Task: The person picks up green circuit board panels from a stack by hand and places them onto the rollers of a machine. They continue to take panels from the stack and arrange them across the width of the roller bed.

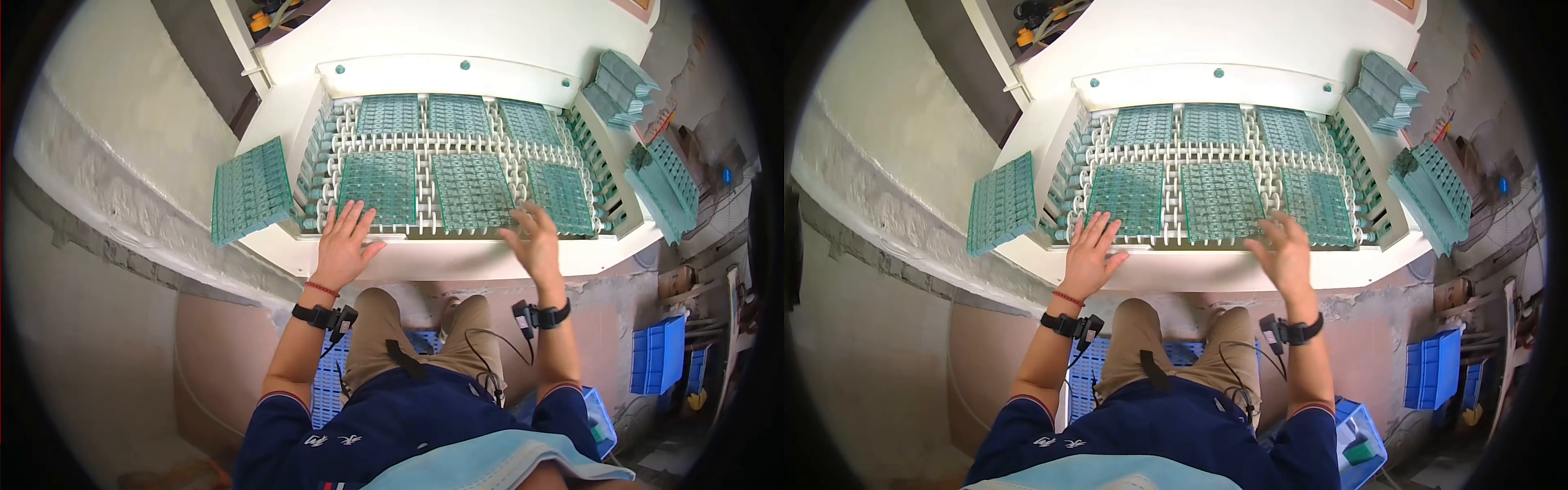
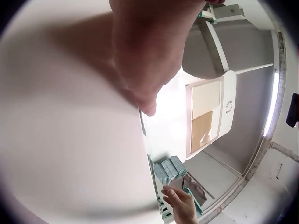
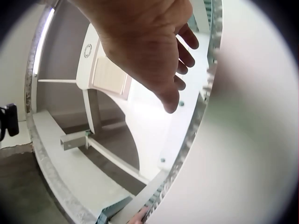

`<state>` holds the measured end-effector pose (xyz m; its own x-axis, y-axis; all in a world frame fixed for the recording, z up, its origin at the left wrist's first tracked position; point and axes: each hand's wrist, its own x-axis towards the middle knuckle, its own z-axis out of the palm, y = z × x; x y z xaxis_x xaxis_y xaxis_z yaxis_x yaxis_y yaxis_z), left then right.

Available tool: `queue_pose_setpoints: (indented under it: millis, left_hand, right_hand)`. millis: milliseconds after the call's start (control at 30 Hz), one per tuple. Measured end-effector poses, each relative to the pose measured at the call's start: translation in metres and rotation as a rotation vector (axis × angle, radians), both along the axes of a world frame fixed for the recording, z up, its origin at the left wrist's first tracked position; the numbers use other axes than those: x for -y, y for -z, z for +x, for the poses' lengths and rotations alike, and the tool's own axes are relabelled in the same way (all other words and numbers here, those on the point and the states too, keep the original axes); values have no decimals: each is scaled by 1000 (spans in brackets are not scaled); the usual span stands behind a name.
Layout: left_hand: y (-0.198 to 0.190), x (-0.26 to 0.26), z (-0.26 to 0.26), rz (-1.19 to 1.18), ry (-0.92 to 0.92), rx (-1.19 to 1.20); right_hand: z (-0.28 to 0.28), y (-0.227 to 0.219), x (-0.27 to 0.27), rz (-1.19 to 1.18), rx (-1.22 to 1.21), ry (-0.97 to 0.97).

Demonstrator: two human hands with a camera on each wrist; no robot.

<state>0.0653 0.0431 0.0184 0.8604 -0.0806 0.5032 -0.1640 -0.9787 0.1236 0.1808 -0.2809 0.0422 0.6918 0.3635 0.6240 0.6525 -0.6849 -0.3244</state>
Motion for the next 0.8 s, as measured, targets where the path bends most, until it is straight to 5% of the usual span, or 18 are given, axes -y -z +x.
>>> queue_pose_setpoints:
  millis: [400, 567, 800]
  left_hand:
    - [-9, -3, -63, -211, -22, 182]
    - [-42, -15, -108, -187, -259, 439]
    - [-60, -83, -112, -240, -736, 637]
  right_hand:
    - [11, 17, -61, -59, -23, 130]
    - [9, 13, -66, -121, 71, 155]
    - [-38, -34, -131, 116, -250, -375]
